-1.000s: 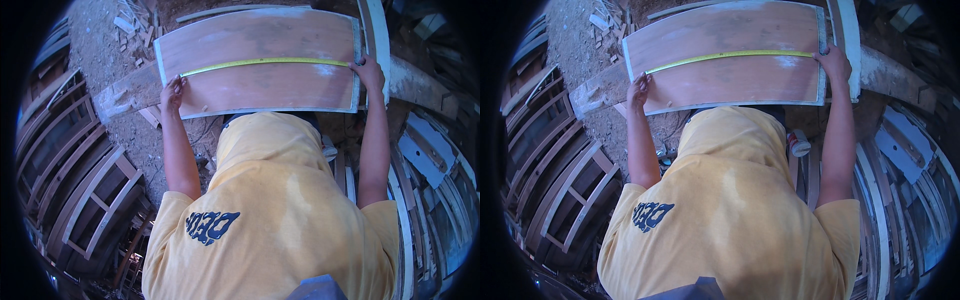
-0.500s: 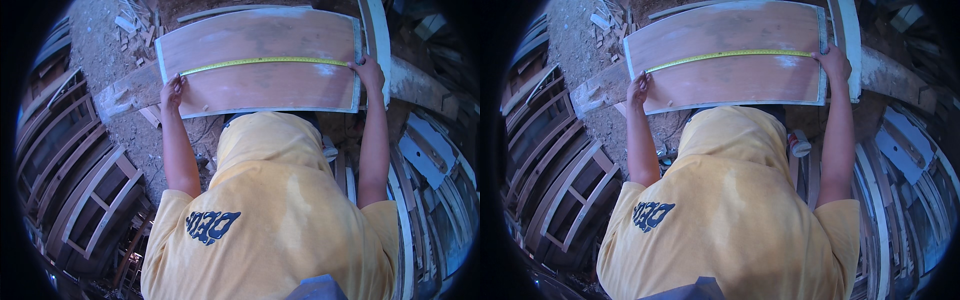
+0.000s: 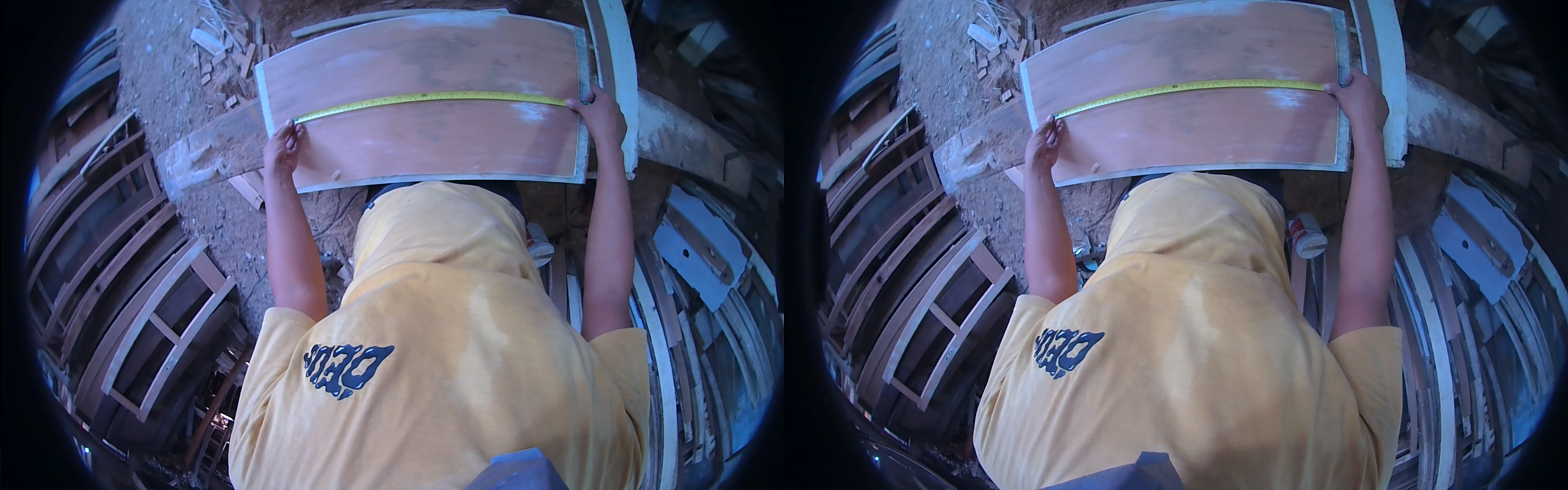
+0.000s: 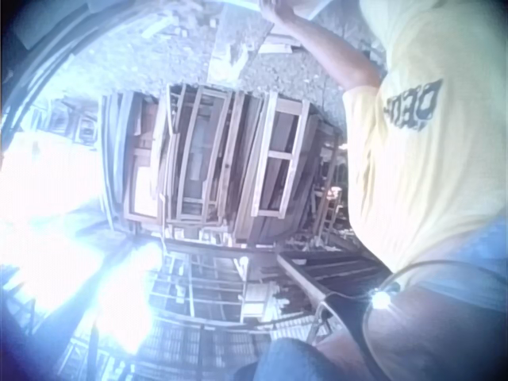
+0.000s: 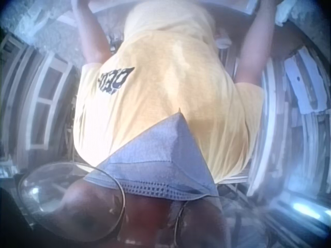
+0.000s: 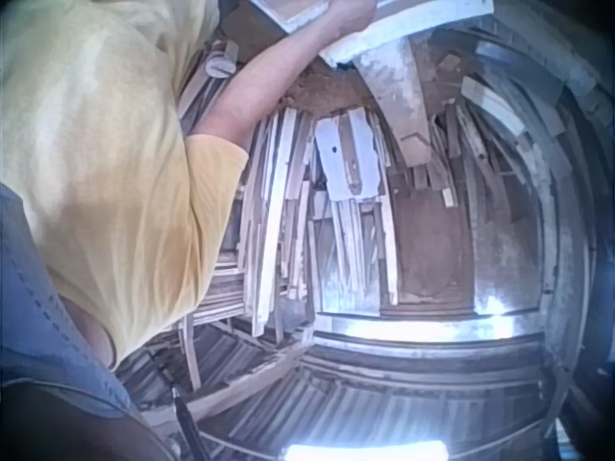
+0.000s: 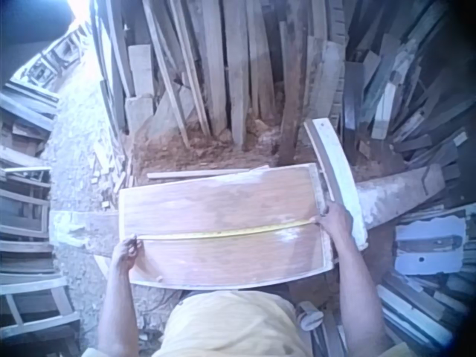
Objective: The person measures wooden panels and frames with a tape measure, marks them, and uses a circular saw to cut a wooden piece while working in a woodworking shop.
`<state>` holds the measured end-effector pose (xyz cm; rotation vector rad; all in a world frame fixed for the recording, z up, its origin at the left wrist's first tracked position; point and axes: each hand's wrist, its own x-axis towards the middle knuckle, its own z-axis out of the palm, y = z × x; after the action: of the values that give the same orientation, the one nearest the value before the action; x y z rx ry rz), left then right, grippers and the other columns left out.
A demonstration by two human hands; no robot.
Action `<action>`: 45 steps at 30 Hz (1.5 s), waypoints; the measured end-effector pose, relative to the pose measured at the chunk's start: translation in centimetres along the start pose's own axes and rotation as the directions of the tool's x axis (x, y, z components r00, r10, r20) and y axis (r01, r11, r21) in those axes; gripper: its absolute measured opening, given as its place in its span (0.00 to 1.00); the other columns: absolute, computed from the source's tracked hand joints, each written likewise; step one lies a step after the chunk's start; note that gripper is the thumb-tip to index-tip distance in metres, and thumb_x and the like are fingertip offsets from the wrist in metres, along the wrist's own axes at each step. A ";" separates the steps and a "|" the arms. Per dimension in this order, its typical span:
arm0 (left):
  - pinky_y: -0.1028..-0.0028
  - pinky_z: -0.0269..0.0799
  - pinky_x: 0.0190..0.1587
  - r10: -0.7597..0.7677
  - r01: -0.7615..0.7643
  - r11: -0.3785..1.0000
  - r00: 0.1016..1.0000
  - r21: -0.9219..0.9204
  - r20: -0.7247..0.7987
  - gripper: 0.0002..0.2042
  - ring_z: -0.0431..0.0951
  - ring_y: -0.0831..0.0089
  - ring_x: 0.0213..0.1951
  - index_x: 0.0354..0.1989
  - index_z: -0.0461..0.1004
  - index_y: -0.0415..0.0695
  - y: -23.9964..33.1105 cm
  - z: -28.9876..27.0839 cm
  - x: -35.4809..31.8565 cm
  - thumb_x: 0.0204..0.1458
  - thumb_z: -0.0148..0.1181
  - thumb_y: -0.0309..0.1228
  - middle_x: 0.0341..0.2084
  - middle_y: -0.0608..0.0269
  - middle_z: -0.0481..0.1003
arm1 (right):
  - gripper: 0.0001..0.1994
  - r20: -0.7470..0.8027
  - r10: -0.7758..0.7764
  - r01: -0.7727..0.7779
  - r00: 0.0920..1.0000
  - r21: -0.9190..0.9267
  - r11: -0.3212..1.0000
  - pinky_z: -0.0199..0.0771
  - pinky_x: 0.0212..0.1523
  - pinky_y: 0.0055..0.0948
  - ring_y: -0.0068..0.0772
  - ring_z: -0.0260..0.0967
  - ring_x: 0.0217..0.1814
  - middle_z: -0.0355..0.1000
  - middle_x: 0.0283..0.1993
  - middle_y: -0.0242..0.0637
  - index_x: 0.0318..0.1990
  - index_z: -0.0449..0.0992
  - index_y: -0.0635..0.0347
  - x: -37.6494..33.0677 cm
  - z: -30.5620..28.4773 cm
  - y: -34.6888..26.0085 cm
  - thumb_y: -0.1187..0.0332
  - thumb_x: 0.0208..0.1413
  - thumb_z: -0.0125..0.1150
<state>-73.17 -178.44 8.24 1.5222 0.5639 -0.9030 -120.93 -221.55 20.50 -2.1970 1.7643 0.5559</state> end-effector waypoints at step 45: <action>0.71 0.74 0.46 0.348 -0.472 0.298 0.863 0.830 0.366 0.14 0.78 0.71 0.46 0.52 0.80 0.45 -15.7 14.1 -26.5 0.62 0.61 0.36 0.42 0.57 0.79 | 0.31 -0.780 0.161 -0.139 0.604 0.096 0.986 0.74 0.51 0.47 0.52 0.74 0.53 0.75 0.52 0.53 0.53 0.80 0.57 8.8 6.3 27.1 0.42 0.49 0.71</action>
<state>-103.89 -185.68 20.39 2.4228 -0.5879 -0.8963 -146.55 -232.48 11.66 -2.4762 2.3360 -0.5435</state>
